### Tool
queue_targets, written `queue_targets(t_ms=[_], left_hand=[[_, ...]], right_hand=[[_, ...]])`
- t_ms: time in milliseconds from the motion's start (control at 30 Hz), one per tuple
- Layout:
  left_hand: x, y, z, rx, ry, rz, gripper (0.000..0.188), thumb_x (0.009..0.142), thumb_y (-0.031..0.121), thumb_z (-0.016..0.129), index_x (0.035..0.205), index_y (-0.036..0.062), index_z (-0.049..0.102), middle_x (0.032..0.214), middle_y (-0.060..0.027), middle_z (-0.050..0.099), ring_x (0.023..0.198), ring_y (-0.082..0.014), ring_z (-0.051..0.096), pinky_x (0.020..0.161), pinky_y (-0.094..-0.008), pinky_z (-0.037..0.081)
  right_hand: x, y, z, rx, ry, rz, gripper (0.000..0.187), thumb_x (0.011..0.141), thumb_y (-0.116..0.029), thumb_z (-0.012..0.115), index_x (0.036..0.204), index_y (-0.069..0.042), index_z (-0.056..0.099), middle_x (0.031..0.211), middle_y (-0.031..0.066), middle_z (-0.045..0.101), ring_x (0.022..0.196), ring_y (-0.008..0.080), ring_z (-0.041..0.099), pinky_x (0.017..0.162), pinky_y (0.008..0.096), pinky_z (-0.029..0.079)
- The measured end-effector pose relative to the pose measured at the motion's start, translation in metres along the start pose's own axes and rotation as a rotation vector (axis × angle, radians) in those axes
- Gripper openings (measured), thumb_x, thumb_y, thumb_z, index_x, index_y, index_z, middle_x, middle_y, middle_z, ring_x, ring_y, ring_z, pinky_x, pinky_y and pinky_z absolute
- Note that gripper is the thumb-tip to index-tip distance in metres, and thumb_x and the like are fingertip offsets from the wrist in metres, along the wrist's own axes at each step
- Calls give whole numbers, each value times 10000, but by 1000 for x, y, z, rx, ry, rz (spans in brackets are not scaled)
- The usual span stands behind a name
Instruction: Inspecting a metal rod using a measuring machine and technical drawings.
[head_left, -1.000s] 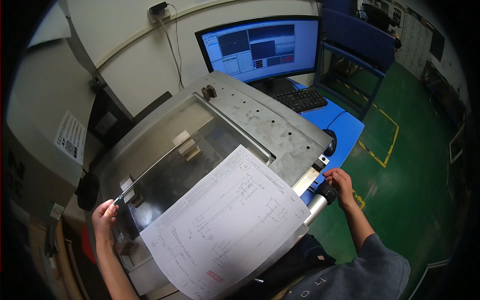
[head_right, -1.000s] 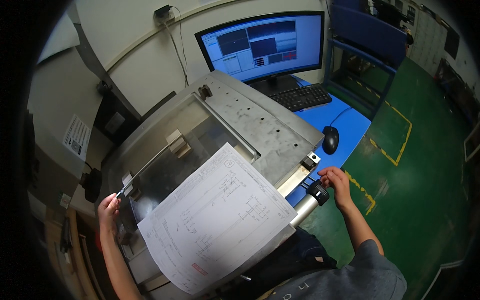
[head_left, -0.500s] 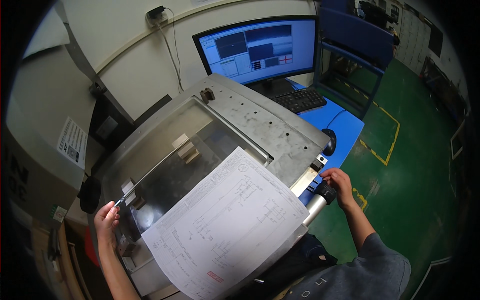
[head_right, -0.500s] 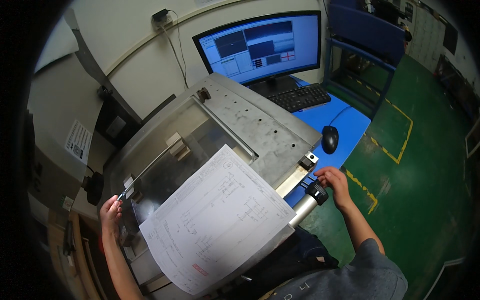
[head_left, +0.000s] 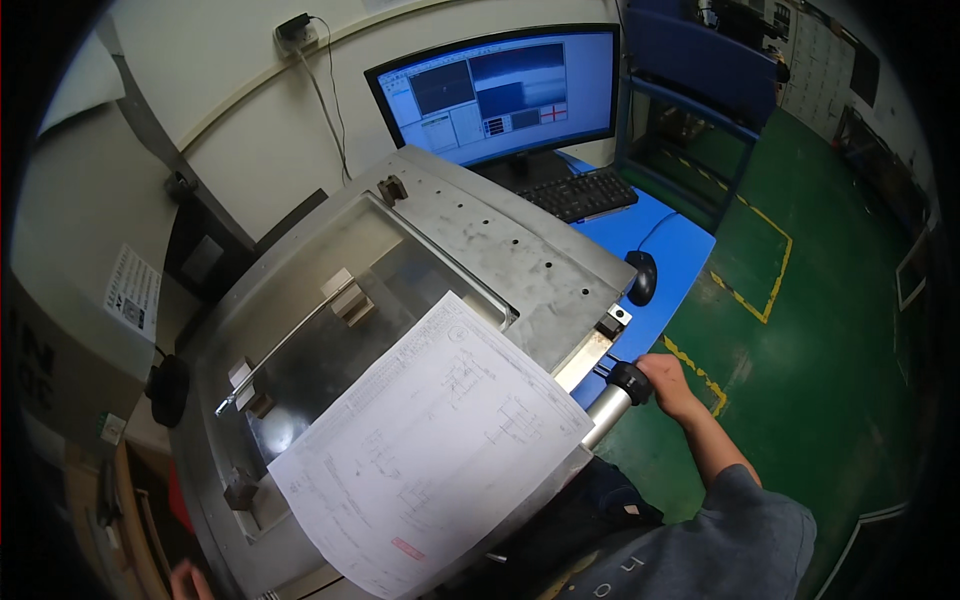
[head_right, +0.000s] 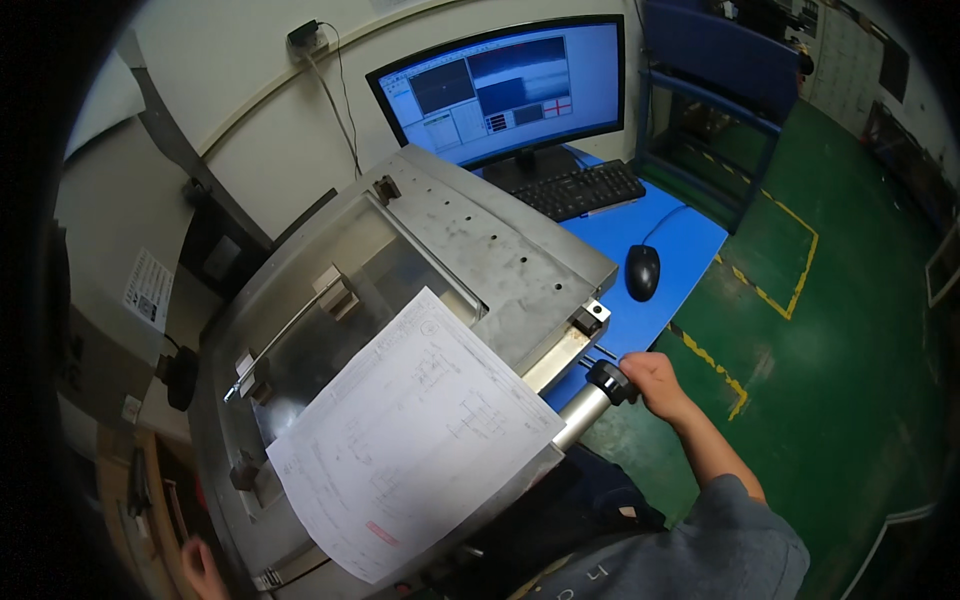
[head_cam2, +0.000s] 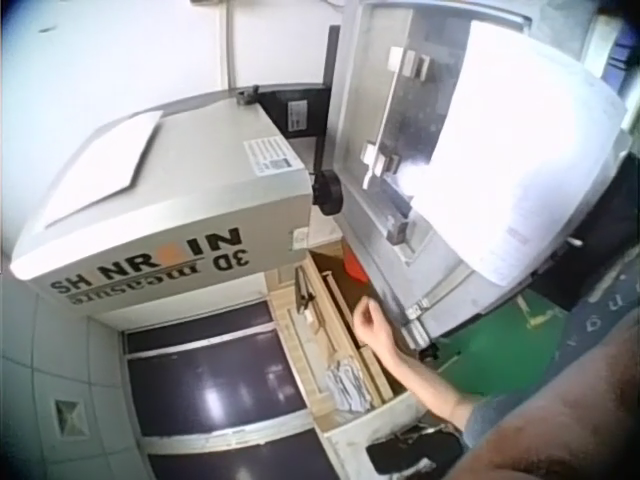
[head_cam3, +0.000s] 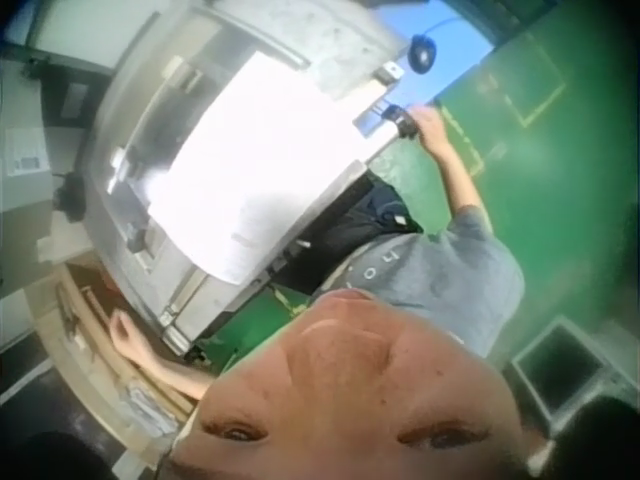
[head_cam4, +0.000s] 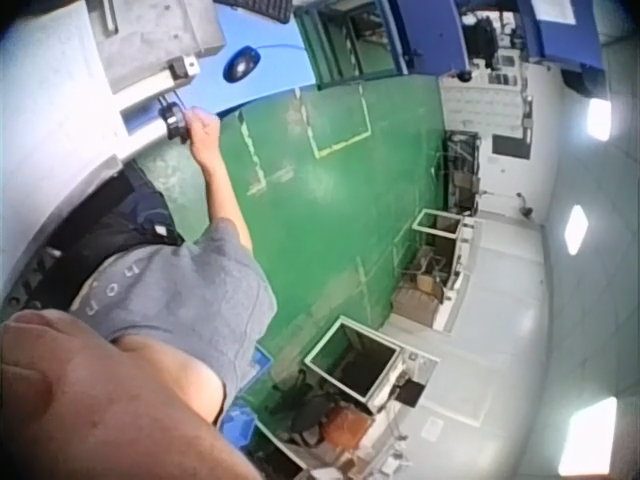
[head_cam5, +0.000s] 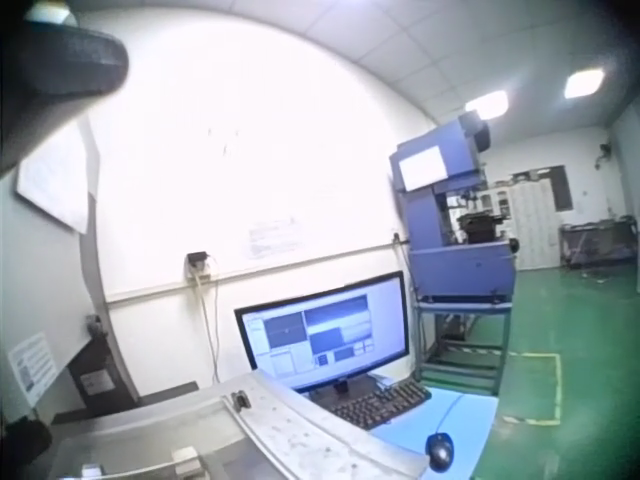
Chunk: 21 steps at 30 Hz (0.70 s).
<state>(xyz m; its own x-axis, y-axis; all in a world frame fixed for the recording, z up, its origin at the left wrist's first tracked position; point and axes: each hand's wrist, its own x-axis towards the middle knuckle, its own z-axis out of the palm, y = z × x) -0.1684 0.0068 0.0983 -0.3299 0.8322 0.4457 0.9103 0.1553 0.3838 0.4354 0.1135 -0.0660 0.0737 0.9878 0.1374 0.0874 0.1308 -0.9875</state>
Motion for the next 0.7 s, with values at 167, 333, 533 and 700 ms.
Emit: queue_targets(t_ms=[167,333,533,700], left_hand=[[-95,48,-24,304,-36,-496,400,785,306,426,965,-48,479,951,-179,497,848,-260,470,753,-321,361],[-154,21,-22,26,83,-884,482,789,393,358,1001,-26,468,1021,-182,455,882,-274,450,777,-343,339],[-173,6,-6,-371,159,-1055,568,754,492,343,1060,19,423,1002,-135,469,837,-259,465,719,-341,367],[-164,34,7,-594,209,-1098,535,725,537,363,957,62,440,807,-68,498,664,-171,455,551,-277,373]], right_hand=[[10,-23,-4,-28,-84,-31,262,796,-220,371,618,-37,432,514,13,393,459,65,382,413,202,316],[21,-10,4,-117,-121,-5,300,810,-252,366,606,-41,432,514,-17,369,483,44,325,445,189,294],[-2,-13,-12,64,-138,212,320,807,-267,377,569,-65,445,477,-36,375,415,39,318,370,179,241],[15,-18,-5,62,-77,138,330,808,-272,379,561,-65,450,453,-40,364,400,40,314,361,178,233]])
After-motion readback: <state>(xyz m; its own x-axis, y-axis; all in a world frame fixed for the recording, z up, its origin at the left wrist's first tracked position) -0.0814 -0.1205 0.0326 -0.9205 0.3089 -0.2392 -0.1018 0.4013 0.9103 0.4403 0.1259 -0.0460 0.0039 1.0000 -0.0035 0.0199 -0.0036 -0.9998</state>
